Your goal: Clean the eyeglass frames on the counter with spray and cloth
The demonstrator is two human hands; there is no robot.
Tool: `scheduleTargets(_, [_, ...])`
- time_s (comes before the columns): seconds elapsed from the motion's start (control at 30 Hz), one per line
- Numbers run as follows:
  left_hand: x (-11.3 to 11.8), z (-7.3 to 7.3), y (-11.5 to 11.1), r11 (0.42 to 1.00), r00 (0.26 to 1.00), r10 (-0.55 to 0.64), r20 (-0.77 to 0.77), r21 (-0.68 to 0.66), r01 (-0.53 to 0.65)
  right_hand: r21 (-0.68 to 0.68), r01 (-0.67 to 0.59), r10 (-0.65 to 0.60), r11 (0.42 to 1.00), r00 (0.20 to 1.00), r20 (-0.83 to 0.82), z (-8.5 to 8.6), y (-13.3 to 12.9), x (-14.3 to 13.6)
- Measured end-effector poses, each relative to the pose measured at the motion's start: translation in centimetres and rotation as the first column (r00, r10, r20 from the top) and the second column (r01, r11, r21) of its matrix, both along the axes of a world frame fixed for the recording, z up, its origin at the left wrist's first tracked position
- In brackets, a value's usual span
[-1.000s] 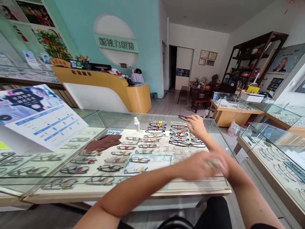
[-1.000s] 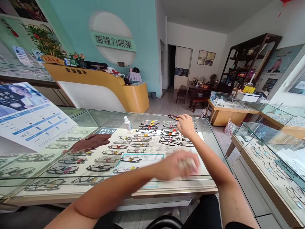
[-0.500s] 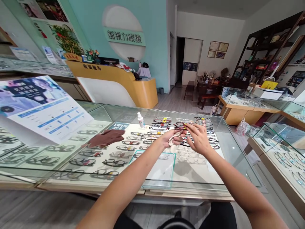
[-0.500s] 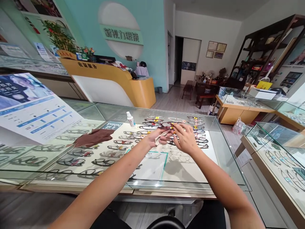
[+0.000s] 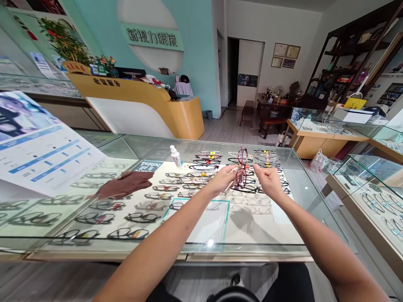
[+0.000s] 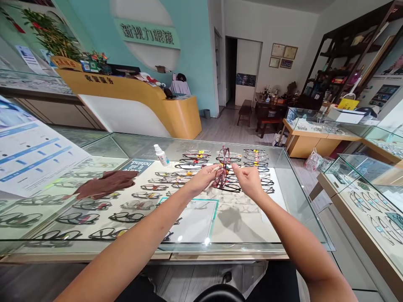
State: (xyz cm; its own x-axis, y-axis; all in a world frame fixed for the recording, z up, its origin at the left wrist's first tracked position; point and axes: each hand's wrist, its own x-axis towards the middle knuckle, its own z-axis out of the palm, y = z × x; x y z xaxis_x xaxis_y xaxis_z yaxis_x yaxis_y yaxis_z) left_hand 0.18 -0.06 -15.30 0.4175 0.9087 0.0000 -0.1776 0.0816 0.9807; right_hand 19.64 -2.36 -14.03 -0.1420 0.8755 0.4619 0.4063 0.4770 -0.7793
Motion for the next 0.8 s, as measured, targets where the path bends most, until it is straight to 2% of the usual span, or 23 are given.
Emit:
scheduleTargets(0.07, [0.09, 0.23, -0.25, 0.999, 1.0, -0.001, -0.028, 0.042, 0.002, -0.111, -0.082, 0.067, 0.99, 0.989, -0.131, 0.02, 0.15, -0.31])
scheduleTargets(0.13, [0.13, 0.34, -0.43, 0.998, 0.999, -0.01, -0.053, 0.068, 0.014, -0.166, -0.123, 0.085, 0.978, 0.971, -0.223, -0.16, 0.35, -0.52])
scheduleTargets(0.3, [0.18, 0.43, -0.62, 0.99, 0.995, -0.017, -0.1, 0.138, 0.031, -0.283, -0.192, 0.101, 0.94, 0.946, -0.309, -0.55, 0.78, -0.44])
scheduleTargets(0.43, [0.12, 0.53, -0.66, 0.984, 0.987, 0.028, -0.16, 0.18, 0.001, -0.387, -0.275, 0.105, 0.88, 0.907, -0.408, -0.45, 0.71, -0.57])
scheduleTargets(0.6, [-0.1, 0.64, -0.6, 0.976, 0.975, 0.056, -0.214, 0.218, -0.008, -0.418, -0.393, 0.113, 0.819, 0.825, -0.554, -0.15, 0.4, -0.75])
scheduleTargets(0.8, [-0.35, 0.91, -0.75, 0.993, 0.985, 0.035, -0.167, 0.118, -0.016, -0.44, -0.4, 0.101, 0.804, 0.821, -0.562, 0.01, 0.42, -0.68])
